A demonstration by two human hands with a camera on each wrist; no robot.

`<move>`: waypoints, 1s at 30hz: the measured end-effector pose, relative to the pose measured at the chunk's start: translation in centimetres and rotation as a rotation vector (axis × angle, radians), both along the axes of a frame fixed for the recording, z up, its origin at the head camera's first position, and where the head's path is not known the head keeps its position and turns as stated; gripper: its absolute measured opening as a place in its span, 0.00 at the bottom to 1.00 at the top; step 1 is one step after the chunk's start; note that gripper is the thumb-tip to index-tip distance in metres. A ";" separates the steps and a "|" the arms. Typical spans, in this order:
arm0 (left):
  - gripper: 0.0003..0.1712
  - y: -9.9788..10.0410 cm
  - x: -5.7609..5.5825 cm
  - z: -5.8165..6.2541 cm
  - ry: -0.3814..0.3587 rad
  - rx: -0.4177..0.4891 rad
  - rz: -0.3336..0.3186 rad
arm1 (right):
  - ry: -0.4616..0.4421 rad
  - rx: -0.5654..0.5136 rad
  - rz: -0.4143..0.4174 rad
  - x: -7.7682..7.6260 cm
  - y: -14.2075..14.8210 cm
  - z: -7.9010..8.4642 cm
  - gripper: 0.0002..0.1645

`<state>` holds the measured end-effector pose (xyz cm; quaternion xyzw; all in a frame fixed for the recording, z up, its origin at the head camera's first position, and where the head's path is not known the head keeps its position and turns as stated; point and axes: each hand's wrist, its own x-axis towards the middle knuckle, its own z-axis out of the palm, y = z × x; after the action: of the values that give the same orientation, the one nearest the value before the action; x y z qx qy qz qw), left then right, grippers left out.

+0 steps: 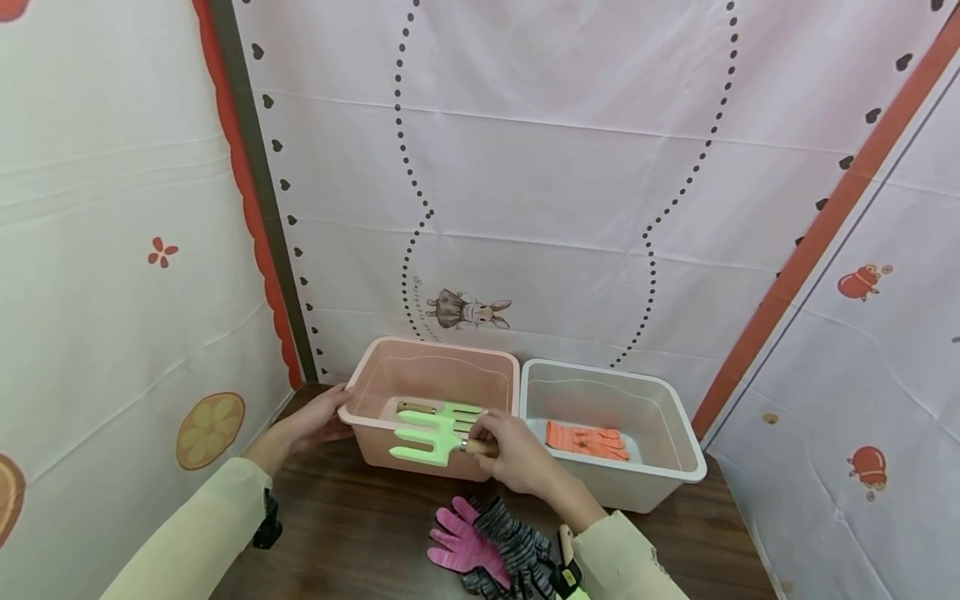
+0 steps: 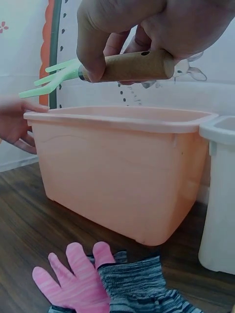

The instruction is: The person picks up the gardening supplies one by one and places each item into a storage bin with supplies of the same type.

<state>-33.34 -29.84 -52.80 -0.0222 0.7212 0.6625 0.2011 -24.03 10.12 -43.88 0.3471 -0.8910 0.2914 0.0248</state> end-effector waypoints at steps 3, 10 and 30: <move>0.39 0.0 0.0 -0.1 0.001 -0.003 0.004 | -0.016 -0.016 0.003 -0.6 0.0 0.4 0.12; 0.40 -0.1 -0.1 -0.2 0.009 0.003 -0.012 | -0.029 -0.043 -0.018 -1.7 -0.3 0.8 0.12; 0.39 0.1 -0.2 0.1 -0.008 -0.004 -0.011 | -0.027 -0.057 -0.089 -4.6 -0.6 0.2 0.10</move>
<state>-33.54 -29.76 -52.66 -0.0215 0.7220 0.6597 0.2075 -28.60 9.55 -43.63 0.3022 -0.8973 0.3198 0.0357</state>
